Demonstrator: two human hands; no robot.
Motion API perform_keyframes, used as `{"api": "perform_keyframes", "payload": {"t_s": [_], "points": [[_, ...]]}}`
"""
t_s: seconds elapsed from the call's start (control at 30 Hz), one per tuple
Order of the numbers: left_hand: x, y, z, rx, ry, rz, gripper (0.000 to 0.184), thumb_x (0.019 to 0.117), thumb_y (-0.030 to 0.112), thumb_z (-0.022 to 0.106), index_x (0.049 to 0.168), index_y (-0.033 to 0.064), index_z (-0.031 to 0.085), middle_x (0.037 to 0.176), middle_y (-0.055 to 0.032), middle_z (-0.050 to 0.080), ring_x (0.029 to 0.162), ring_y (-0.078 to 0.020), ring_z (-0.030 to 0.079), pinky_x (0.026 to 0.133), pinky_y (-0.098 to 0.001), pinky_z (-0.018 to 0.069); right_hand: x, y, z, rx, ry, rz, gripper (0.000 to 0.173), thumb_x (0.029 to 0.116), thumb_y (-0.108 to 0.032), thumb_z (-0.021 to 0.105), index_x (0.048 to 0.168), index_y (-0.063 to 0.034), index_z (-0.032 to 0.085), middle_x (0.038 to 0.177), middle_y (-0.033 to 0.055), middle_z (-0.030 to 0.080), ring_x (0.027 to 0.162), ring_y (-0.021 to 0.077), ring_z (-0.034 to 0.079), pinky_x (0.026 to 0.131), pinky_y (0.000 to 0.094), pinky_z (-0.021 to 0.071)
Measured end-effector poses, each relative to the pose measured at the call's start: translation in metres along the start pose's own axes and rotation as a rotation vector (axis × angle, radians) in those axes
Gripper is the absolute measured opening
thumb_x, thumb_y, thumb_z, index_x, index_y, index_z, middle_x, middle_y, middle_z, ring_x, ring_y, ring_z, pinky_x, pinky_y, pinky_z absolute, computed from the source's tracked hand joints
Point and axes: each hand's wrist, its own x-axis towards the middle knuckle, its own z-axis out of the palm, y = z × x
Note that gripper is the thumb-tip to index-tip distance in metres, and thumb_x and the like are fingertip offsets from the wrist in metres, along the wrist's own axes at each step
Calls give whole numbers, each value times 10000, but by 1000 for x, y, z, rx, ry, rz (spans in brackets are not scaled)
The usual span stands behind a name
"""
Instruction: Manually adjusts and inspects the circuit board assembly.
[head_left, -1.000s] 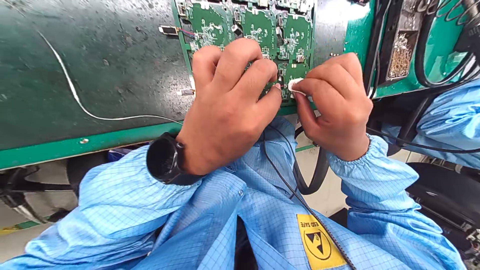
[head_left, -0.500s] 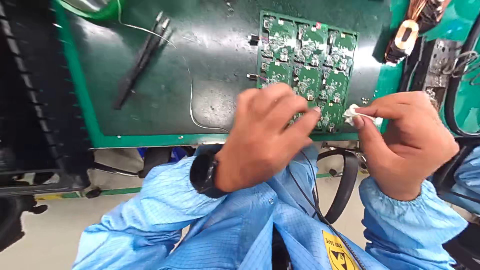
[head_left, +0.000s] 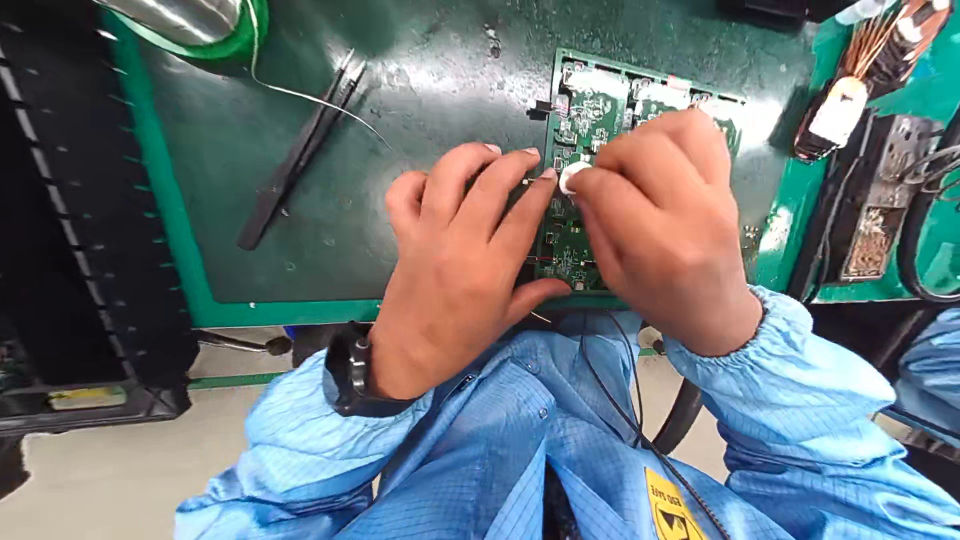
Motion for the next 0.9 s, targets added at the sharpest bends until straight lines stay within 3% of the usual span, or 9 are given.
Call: {"api": "perform_keyframes", "payload": {"t_s": [0.33,0.9], "points": [[-2,-2,4,47,0,-4,702,916,623,658,1401,117,641,1528,-110,542,1403,-333,464,1030,-566,343,-14,13,4,-134,-20,-342,175,993,38,579,1085,61,725,1091,207,693,1023,343,610,959,473,438],[-2,-2,4,49,6,5,716,914,628,652,1405,108,634,1531,-108,539,1407,-332,458,1049,-560,329,-17,4,11,-120,32,-262,166,984,14,594,1067,55,731,1040,188,693,1022,339,613,981,470,450]]}}
